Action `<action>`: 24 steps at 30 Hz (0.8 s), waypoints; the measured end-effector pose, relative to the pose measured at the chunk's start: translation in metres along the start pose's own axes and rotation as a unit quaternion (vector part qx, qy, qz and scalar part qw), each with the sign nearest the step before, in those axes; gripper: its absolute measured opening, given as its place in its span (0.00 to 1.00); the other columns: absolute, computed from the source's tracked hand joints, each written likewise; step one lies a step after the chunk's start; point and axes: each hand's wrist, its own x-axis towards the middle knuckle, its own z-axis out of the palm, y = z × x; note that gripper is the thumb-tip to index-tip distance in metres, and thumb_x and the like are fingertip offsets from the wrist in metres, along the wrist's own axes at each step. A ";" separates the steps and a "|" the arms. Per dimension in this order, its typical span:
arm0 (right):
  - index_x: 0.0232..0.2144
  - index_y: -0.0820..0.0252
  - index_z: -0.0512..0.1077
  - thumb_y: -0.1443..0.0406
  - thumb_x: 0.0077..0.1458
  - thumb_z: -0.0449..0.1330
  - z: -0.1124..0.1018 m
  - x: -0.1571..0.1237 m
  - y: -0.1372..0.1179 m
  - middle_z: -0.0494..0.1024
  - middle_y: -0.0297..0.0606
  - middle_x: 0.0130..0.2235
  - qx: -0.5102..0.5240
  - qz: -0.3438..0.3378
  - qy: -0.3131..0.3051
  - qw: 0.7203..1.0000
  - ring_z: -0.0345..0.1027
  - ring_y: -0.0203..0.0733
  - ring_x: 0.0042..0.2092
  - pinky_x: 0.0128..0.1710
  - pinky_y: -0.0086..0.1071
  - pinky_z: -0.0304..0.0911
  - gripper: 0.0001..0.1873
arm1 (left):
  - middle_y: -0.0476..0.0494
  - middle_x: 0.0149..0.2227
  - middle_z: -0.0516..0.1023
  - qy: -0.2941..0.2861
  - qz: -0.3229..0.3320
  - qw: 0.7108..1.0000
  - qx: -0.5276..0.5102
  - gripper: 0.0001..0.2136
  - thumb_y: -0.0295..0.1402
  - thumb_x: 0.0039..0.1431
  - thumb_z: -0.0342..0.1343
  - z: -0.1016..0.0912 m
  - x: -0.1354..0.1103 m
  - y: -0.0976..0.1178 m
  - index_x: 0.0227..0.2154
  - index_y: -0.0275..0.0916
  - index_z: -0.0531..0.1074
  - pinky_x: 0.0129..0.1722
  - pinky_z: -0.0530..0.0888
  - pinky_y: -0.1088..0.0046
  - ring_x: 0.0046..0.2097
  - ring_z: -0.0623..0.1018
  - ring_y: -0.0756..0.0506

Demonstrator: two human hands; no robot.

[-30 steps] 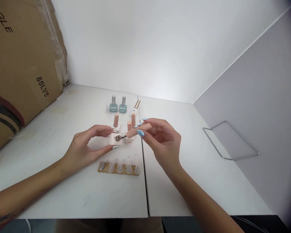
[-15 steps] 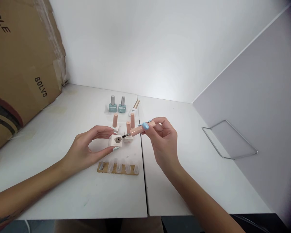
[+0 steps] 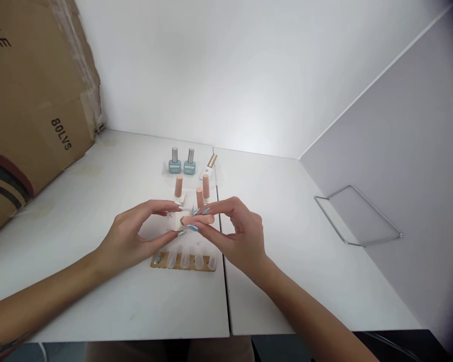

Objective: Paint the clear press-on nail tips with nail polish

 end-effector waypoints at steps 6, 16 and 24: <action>0.33 0.51 0.66 0.72 0.58 0.71 0.002 -0.002 0.001 0.84 0.26 0.32 -0.008 -0.054 0.024 0.998 0.84 0.38 0.34 0.42 0.38 0.84 0.17 | 0.49 0.45 0.85 0.025 0.014 0.999 0.015 0.14 0.34 0.66 0.65 -0.001 0.000 0.002 0.52 0.47 0.74 0.44 0.84 0.70 0.39 0.84 0.47; 0.30 0.49 0.65 0.73 0.58 0.68 0.000 -0.002 -0.002 0.88 0.28 0.34 0.105 0.090 0.011 0.990 0.85 0.42 0.38 0.54 0.51 0.81 0.17 | 0.49 0.46 0.86 0.029 0.055 0.998 0.027 0.19 0.28 0.65 0.65 -0.004 0.003 0.003 0.56 0.49 0.72 0.45 0.83 0.68 0.44 0.85 0.45; 0.30 0.49 0.67 0.75 0.58 0.66 -0.003 -0.003 0.002 0.88 0.30 0.35 0.038 -0.031 0.006 0.999 0.85 0.44 0.38 0.52 0.53 0.82 0.16 | 0.50 0.48 0.86 0.045 0.041 0.998 0.033 0.22 0.29 0.64 0.66 -0.003 0.002 0.005 0.58 0.53 0.71 0.45 0.84 0.66 0.46 0.86 0.44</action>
